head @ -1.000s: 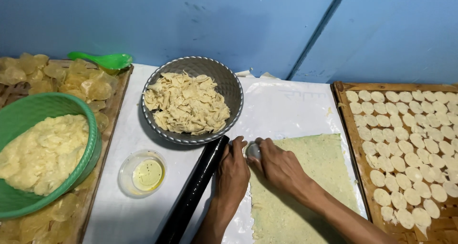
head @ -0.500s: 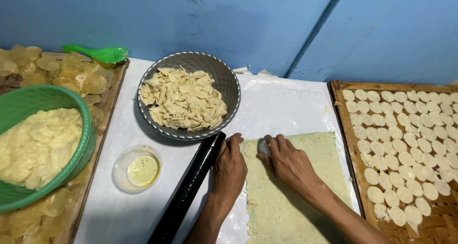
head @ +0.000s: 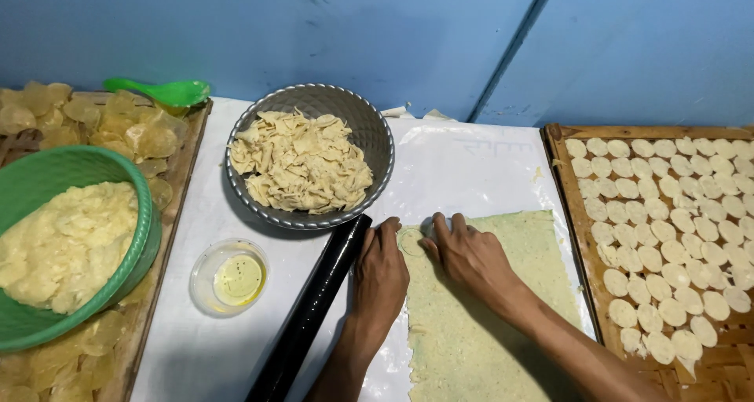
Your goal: Cutting small circular shapes from a sheet of dough using a plastic mold.
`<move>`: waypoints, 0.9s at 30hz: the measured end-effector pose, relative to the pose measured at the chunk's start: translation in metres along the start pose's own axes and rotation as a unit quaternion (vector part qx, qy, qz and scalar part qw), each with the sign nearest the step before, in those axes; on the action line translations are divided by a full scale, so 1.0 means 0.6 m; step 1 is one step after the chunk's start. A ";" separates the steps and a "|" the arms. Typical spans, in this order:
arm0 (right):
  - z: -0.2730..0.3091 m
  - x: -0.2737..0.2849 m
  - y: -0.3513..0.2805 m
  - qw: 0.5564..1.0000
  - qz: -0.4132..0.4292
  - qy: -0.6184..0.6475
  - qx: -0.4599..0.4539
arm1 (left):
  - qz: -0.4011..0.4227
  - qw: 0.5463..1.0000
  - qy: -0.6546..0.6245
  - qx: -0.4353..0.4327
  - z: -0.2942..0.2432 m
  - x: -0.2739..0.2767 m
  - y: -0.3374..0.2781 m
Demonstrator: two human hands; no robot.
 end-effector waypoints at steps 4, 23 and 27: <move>-0.006 -0.007 -0.004 0.998 0.030 0.048 0.032 | 0.000 1.000 0.008 -0.003 0.001 -0.002 -0.002; -0.069 0.000 -0.070 0.979 0.063 0.136 -0.135 | -0.021 1.000 0.012 -0.002 0.000 -0.009 -0.004; -0.070 -0.023 -0.056 0.986 0.056 0.100 -0.119 | -0.030 0.999 0.018 -0.006 -0.001 -0.006 -0.003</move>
Point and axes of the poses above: each hand's wrist, its own y-axis towards the middle knuckle, its own x-axis out of the back of the hand, z = x × y, the point moved 6 cm from there along y, towards the middle knuckle, and after that the axes turned 9 degrees about x, right-handed, at the moved point
